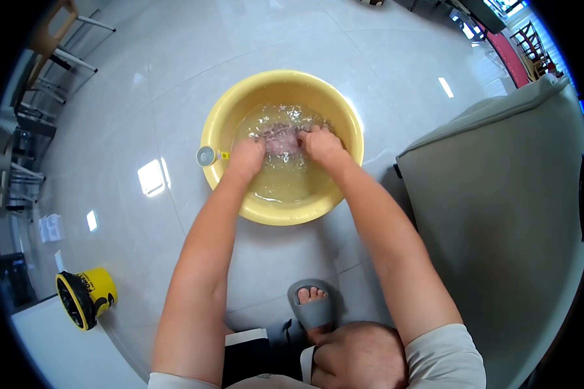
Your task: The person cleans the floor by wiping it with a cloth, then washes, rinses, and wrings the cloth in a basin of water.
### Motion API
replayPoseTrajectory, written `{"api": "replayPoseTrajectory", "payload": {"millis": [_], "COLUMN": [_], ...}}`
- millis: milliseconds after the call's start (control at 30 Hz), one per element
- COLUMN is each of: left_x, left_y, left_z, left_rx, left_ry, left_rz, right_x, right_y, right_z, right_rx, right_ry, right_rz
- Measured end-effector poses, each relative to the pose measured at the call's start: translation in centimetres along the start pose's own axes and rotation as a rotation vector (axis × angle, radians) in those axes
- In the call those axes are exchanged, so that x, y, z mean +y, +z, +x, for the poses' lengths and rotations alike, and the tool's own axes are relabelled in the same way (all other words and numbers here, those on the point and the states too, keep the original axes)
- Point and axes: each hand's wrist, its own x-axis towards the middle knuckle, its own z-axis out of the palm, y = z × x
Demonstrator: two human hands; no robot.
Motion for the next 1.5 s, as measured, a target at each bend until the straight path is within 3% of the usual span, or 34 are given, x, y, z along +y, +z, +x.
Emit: {"api": "replayPoseTrajectory", "payload": {"millis": [133,200,300,333,400,600,633,700,800,833,867,900,967,1067,1167,1300,1333,1433,1500], "left_x": [1.1,1.6,1.7,2.0,3.4,6.2,6.3,6.2,5.0,5.1,4.7,5.7,6.0,6.7,5.7,5.5,5.5,5.9,5.4], "left_y": [-1.0,-5.3,-9.4,-11.1,-15.3,-26.1,-27.2,-27.7,-22.6,-20.2,-17.1,-15.0,-12.3,-11.5,-11.8,-10.7,-10.0,-8.9,-7.3], "left_z": [-1.0,-1.1,-0.6,-0.4,-0.1,-0.6,-0.7,-1.1,-0.9,-1.1,-0.9,-1.5,-1.1,-1.3,-1.9,-1.3,-1.0,-0.5,0.6], "left_rx": [-0.157,-0.200,0.144,0.165,0.194,0.176,0.183,0.269,0.414,0.257,0.147,0.117,0.035,0.248,0.158,0.117,0.119,0.116,0.151], "left_ry": [-0.112,-0.159,-0.107,-0.121,-0.129,0.113,0.171,0.206,0.167,0.050,0.081,-0.033,-0.097,-0.122,-0.181,-0.174,-0.162,-0.026,0.034], "left_rz": [-0.040,-0.127,-0.457,-0.603,-0.836,-1.274,-1.240,-1.270,-1.260,-1.234,-1.224,-1.089,-1.353,-1.333,-1.404,-1.220,-1.190,-0.922,-0.884], "right_x": [0.5,0.8,0.7,0.5,-1.4,-4.4,-4.7,-5.1,-6.8,-7.4,-7.4,-7.3,-7.5,-5.8,-2.4,0.5,0.5,0.5,-0.4], "right_y": [-1.4,-3.9,-7.2,-8.2,-13.4,-19.6,-20.1,-21.1,-23.6,-24.3,-24.1,-23.8,-25.0,-23.7,-19.4,-12.8,-12.3,-7.3,-6.8], "right_z": [1.0,0.0,0.4,0.5,-0.8,-1.4,-1.0,-0.3,-1.3,-1.7,-1.2,-0.8,-2.3,-2.9,-2.5,-1.6,-2.1,-2.2,-1.8], "right_rx": [-0.241,-0.085,0.183,0.278,0.155,0.367,0.391,0.439,0.516,0.527,0.475,0.413,0.430,0.445,0.386,0.162,0.065,0.496,0.292], "right_ry": [0.075,0.056,0.077,0.089,0.129,-0.256,-0.204,-0.100,-0.163,-0.178,-0.280,-0.379,-0.273,0.022,0.253,0.389,0.401,-0.134,-0.124], "right_rz": [-0.089,-0.013,0.310,0.451,0.963,0.902,0.952,1.052,1.353,1.454,1.540,1.625,1.523,1.360,1.131,0.526,0.444,0.166,0.286]}}
